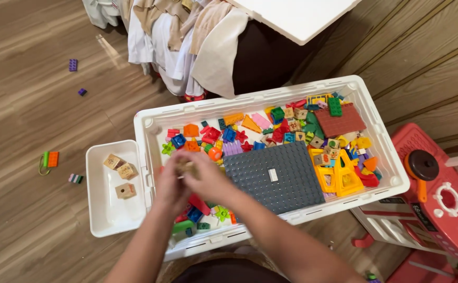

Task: The recorder is organizing blocks, plastic building bricks, and play kitchen accessories into various containers.

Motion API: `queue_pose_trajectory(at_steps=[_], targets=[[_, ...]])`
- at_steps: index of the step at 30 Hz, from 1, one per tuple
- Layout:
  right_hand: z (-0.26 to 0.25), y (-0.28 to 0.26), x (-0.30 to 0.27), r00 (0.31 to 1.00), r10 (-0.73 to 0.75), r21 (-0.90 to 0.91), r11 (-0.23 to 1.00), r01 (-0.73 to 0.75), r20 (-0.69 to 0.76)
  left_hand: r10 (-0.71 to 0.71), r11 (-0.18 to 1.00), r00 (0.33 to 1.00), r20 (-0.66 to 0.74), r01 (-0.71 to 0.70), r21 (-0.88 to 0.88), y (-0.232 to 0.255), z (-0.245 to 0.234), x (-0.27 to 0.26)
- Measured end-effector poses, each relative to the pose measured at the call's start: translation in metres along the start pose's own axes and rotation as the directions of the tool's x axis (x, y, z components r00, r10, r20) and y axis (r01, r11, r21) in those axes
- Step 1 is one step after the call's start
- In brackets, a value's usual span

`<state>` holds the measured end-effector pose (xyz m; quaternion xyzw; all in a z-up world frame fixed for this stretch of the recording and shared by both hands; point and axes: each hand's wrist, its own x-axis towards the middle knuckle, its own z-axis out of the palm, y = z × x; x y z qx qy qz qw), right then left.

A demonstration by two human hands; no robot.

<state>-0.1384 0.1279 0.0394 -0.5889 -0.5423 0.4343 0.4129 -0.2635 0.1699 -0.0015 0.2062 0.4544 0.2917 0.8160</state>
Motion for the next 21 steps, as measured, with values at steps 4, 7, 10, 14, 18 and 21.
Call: queue_pose_trajectory(at_steps=[4, 7, 10, 14, 18, 21], targets=[[0.075, 0.006, 0.022, 0.992, -0.111, 0.138, 0.985, 0.101, 0.062, 0.184, 0.950, 0.981, -0.060, -0.193, -0.244, 0.038, -0.069, -0.028], [0.124, -0.009, 0.032, 0.991, -0.123, 0.179, 0.978, 0.111, 0.055, 0.231, 0.960, 0.941, -0.247, -0.261, -0.097, 0.060, -0.110, -0.049], [0.155, -0.014, 0.040, 0.981, -0.190, 0.037, 0.981, 0.189, 0.035, 0.353, 0.933, 0.856, -0.377, -0.351, 0.077, 0.074, -0.133, -0.059], [0.130, -0.001, 0.052, 0.991, -0.136, 0.000, 0.991, 0.136, 0.018, 0.524, 0.822, 0.777, -0.349, -0.355, 0.445, 0.071, -0.155, -0.052], [0.006, 0.064, 0.055, 0.990, 0.106, 0.393, 0.917, -0.062, -0.091, 0.649, 0.163, 0.758, -0.065, -0.056, 0.985, 0.059, -0.137, -0.056], [-0.110, 0.121, 0.037, 0.855, 0.331, 0.183, 0.943, -0.279, -0.400, 0.582, -0.158, 0.803, 0.123, -0.036, 0.987, 0.042, -0.119, -0.060]])
